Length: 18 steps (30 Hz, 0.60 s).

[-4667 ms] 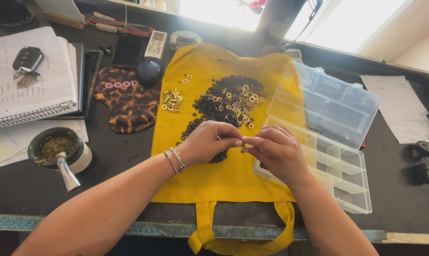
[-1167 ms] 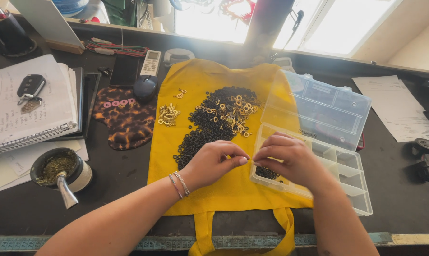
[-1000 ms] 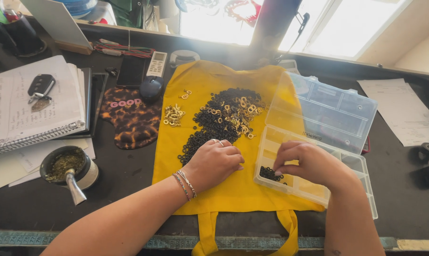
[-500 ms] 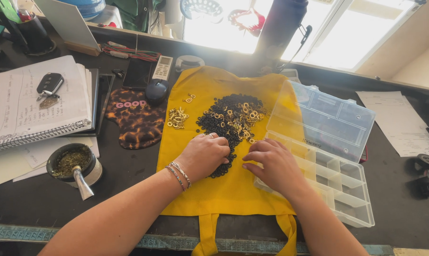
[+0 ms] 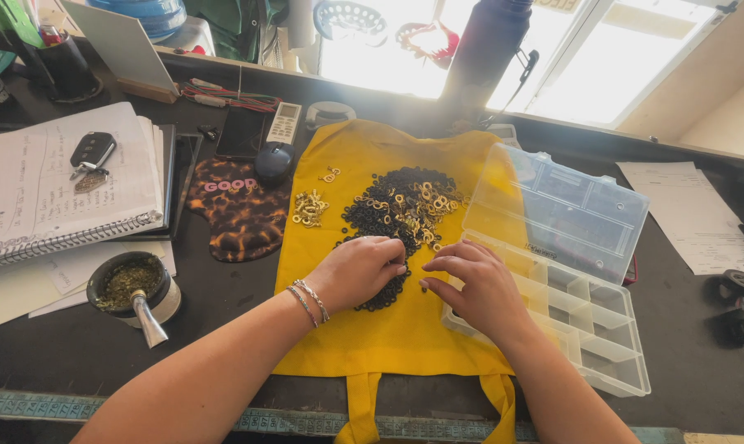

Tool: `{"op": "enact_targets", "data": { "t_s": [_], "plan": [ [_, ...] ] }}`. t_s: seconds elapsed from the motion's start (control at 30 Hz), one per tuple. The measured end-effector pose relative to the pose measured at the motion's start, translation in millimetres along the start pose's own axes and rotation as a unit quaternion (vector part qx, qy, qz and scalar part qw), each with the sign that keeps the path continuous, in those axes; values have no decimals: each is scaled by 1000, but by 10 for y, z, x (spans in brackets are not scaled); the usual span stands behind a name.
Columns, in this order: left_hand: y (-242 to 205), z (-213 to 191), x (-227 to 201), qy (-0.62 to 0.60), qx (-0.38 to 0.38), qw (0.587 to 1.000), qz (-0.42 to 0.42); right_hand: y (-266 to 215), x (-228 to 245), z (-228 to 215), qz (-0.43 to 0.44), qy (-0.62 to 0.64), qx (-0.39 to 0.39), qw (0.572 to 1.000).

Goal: The person sorts small black and gold metal hardware pieces on a yellow cloth, separating them by type and placing selected items into compartments of a clear plastic organizer box. The hands repeatedly pick, separate, and transfer the pieces throughout the clip.

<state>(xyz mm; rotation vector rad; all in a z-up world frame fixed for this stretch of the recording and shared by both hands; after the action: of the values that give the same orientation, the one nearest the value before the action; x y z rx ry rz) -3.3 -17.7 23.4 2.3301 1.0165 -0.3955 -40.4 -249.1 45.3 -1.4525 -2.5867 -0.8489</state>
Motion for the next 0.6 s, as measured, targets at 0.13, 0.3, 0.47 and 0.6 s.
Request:
{"op": "enact_targets", "data": {
  "t_s": [0.13,0.3,0.47,0.6],
  "plan": [
    [-8,-131,-135,-142,14,989,-32,4,55,49,-9,31,-26,999],
    [-14,-100,-210,-236,17,969,-74,-37,-32,167,-88,46,-124,987],
    [-21,-201,-220,-114,25,993,-10,-4,52,-206,-106,36,-43,993],
    [-42,-91,-18,57,68,996,21,-50,-168,-578,-22,52,133,989]
  ]
}}
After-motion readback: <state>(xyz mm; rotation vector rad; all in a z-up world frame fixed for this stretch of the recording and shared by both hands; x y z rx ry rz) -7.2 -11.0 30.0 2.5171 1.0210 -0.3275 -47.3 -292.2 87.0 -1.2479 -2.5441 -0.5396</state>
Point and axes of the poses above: each hand's wrist, its own y-axis towards the middle knuckle, its own z-axis out of the palm, x = y × z, the point moved 1 cm from there along y, towards the middle knuckle, and after that the axes turned 5 degrees about -x, right-handed, at the moved point
